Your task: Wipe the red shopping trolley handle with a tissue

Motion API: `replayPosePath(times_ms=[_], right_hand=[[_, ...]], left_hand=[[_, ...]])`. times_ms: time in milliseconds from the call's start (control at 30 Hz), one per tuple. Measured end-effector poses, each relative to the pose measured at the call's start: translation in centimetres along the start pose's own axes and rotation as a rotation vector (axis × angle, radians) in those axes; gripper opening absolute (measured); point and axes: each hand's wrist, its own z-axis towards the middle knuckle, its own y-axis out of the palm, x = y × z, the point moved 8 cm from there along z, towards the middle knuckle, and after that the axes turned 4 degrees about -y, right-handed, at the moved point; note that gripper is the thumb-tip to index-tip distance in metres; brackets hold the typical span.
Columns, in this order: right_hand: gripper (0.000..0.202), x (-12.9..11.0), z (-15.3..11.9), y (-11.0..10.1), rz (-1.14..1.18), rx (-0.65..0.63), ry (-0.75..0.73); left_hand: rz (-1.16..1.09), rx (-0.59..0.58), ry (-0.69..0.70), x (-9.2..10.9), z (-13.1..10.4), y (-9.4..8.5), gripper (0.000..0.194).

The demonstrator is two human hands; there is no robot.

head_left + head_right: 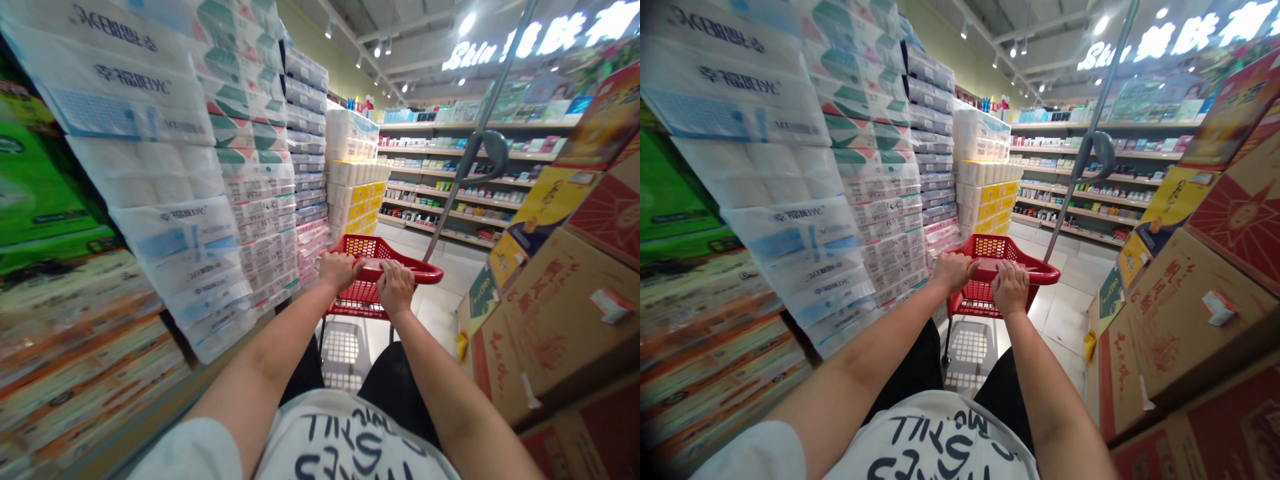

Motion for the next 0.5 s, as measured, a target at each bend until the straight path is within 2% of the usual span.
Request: replayPosePath(times_ms=[100,233,333,400,500], right_hand=[[0.034,0.0,-0.1,0.0,-0.003,0.000,0.003],[0.034,0.1,-0.1,0.0,-0.007,-0.014,-0.002],[0.033,0.0,0.0,-0.1,-0.015,-0.026,0.006],[0.033,-0.1,0.1,-0.2,-0.018,-0.030,0.014],[0.033,-0.2,0.0,-0.3,-0.021,-0.029,0.017]], left_hand=[[0.000,-0.030,0.050,0.2,0.6,0.2,0.069],[-0.004,0.106,0.125,0.6,-1.0,-0.5,0.058],[-0.008,0.126,0.089,0.5,-1.6,-0.7,0.058],[-0.012,0.073,0.043,0.3,-0.9,-0.6,0.063],[-0.046,-0.121,0.005,0.1,0.8,0.3,0.074]])
